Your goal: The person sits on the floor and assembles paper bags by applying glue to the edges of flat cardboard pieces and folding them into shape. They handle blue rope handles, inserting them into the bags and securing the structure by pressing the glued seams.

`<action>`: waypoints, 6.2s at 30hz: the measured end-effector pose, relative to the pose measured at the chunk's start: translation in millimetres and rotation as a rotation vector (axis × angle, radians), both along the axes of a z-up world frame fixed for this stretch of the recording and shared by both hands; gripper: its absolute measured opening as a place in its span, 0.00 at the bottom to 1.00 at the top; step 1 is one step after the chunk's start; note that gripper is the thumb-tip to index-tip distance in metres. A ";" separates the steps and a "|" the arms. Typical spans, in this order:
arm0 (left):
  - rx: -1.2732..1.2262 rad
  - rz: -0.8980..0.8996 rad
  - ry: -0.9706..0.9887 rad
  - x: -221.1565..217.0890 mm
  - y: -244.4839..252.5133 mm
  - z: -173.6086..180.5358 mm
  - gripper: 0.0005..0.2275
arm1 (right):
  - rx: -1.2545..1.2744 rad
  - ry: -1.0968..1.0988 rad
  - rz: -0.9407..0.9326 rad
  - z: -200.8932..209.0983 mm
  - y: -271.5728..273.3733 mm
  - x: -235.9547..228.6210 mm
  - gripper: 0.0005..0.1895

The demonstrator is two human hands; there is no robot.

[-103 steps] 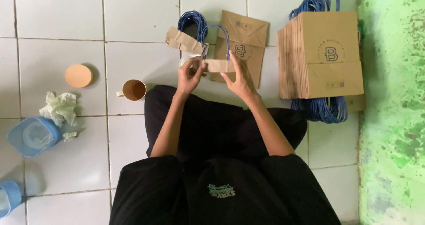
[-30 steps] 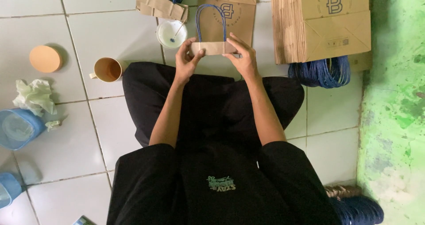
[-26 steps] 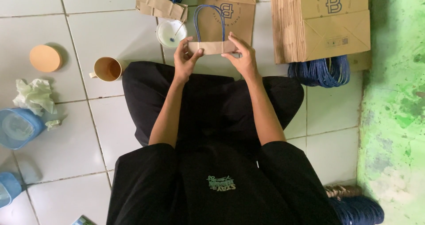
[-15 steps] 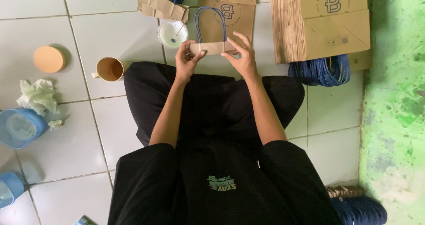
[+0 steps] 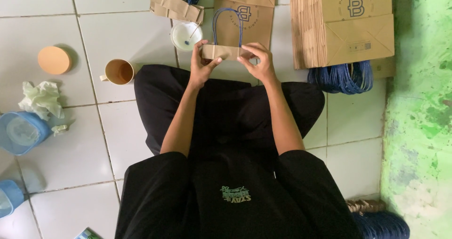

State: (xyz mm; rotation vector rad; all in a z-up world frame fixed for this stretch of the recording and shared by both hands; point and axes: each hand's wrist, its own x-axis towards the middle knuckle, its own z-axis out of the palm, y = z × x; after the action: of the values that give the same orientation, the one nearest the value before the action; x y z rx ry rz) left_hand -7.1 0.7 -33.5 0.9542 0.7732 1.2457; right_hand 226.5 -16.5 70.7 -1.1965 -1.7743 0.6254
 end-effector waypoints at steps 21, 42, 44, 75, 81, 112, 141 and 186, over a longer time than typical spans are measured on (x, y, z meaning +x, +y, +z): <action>0.361 -0.032 0.635 28.1 45.1 22.4 0.27 | -0.167 -0.173 -0.155 -7.3 18.9 35.0 0.19; 0.670 -0.007 1.327 70.0 142.5 -35.5 0.04 | -0.322 -0.369 -0.150 -107.7 111.9 82.8 0.23; 0.680 -0.008 1.336 69.2 131.6 -25.8 0.01 | -0.345 -0.382 -0.133 -99.9 105.1 84.3 0.27; -0.166 0.462 0.900 -102.9 85.8 -71.0 0.20 | -0.538 -0.753 -0.340 -37.1 76.0 40.0 0.29; -0.150 0.417 0.819 -97.7 91.8 -81.0 0.13 | -0.174 -0.261 -0.174 -62.5 96.2 -36.1 0.10; 0.139 0.276 0.744 -83.6 72.8 -12.0 0.03 | -0.246 0.357 -0.179 -58.7 74.9 -128.9 0.05; 0.631 -0.082 1.059 33.9 52.3 18.7 0.19 | -0.423 0.656 -0.523 9.1 87.5 2.6 0.06; 0.520 0.079 1.320 70.5 77.1 -56.8 0.04 | -0.076 0.165 -0.726 -99.0 105.0 32.4 0.02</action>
State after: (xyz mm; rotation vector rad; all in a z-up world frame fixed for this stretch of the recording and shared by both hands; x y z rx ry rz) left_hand 63.4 77.8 -90.3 2.2534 1.5149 0.7565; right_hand 258.9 88.5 -28.4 -1.6597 -1.0685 0.3412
